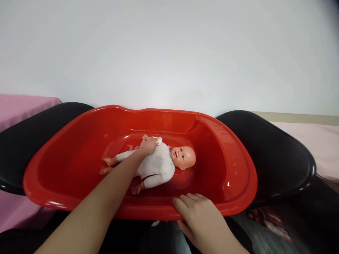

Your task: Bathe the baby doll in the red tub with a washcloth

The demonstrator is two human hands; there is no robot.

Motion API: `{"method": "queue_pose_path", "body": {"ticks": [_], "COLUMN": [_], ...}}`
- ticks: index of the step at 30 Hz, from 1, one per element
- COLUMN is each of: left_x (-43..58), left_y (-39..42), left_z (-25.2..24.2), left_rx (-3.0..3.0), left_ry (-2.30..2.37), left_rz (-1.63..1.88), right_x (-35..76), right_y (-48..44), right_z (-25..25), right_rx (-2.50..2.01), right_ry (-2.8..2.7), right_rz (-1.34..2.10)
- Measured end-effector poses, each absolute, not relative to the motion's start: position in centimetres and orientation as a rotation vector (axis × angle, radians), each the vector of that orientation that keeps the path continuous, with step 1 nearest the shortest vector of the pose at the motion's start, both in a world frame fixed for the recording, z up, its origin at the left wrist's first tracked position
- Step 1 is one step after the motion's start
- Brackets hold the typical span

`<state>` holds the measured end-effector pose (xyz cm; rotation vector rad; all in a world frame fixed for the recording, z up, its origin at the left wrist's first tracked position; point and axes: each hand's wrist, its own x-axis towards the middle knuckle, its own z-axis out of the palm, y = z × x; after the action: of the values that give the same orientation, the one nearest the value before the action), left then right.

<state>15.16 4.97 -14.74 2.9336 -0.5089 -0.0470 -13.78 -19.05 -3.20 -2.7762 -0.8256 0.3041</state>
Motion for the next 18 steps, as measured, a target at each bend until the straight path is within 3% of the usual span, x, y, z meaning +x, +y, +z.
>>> {"method": "queue_pose_path", "body": {"ticks": [10, 14, 18], "left_x": [12.6, 12.6, 12.3], "left_y": [9.5, 7.1, 3.6], "left_z": [-13.7, -13.2, -13.7], "left_rx": [2.910, 2.702, 2.576], "left_ry": [-0.156, -0.375, -0.856], "left_rz": [0.162, 0.285, 0.076], "right_x": [-14.3, -14.4, -14.3], "right_y": [-19.2, -19.3, -19.4], "right_z": [-4.0, -4.5, -4.8], "right_rx": [-2.750, -2.755, -2.751], "right_ry": [-0.822, -0.822, -0.848], "right_rz": [0.200, 0.173, 0.155]}}
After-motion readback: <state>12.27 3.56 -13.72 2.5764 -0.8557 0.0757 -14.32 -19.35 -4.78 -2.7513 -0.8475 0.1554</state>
